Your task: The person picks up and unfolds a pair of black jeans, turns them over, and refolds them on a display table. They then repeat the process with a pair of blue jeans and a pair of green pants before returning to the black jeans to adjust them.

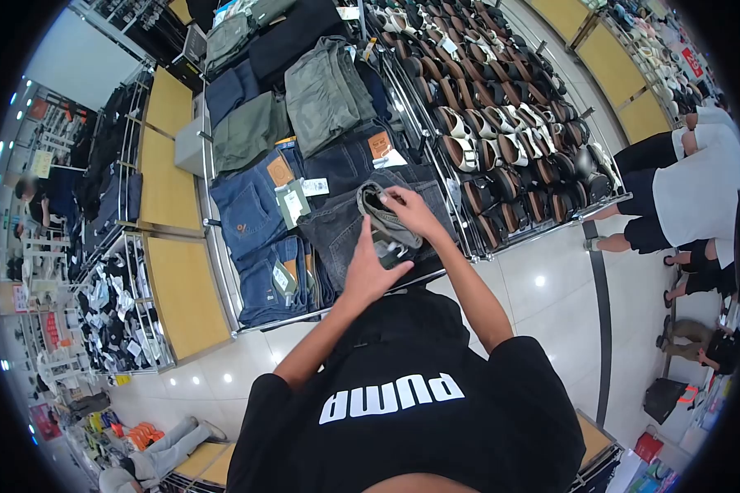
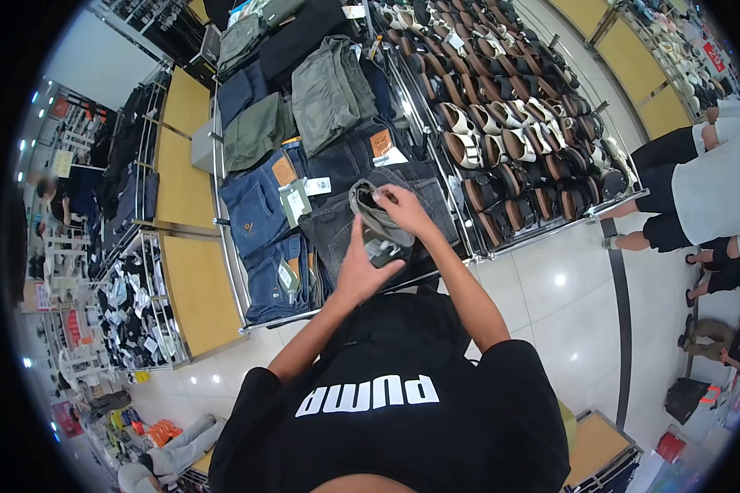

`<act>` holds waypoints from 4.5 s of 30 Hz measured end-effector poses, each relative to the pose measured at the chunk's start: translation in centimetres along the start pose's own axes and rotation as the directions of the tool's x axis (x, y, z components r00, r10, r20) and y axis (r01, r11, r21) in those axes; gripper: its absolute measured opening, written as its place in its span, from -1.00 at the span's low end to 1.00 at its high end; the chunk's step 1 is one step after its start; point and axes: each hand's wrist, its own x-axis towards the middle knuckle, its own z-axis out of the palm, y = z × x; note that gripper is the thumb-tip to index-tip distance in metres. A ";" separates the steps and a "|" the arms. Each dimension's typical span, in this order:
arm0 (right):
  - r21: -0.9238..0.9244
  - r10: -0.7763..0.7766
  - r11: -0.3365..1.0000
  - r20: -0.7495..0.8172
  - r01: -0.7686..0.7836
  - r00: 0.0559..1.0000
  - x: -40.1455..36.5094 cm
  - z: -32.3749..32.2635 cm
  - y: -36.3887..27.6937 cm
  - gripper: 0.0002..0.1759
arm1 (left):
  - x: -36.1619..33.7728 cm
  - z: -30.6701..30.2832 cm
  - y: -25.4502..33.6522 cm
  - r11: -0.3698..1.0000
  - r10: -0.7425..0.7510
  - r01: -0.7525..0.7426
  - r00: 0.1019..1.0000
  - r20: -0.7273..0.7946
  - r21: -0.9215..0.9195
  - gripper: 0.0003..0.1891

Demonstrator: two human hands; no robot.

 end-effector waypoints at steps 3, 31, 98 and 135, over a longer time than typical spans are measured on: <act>0.143 0.118 0.979 0.200 -0.148 0.973 -2.5 0.8 0.3 -0.53 | 0.4 4.2 -3.4 0.994 0.066 -0.062 0.997 -0.050 0.091 0.31; -0.060 -0.045 0.997 -0.012 0.044 0.999 -0.4 -6.7 -6.2 -0.67 | 7.4 -12.2 -10.9 0.188 -0.307 0.209 0.941 0.145 -0.960 -0.53; -0.457 -0.204 0.817 0.343 0.352 0.917 12.2 -5.7 -9.2 -0.82 | 19.2 -17.1 -15.6 0.969 0.009 0.098 0.902 -0.432 0.226 -0.26; 0.642 0.245 0.625 0.379 -0.444 0.892 2.1 -2.8 -8.5 -0.72 | 10.5 -14.7 -4.9 0.846 0.040 0.013 0.995 0.088 -0.534 -0.79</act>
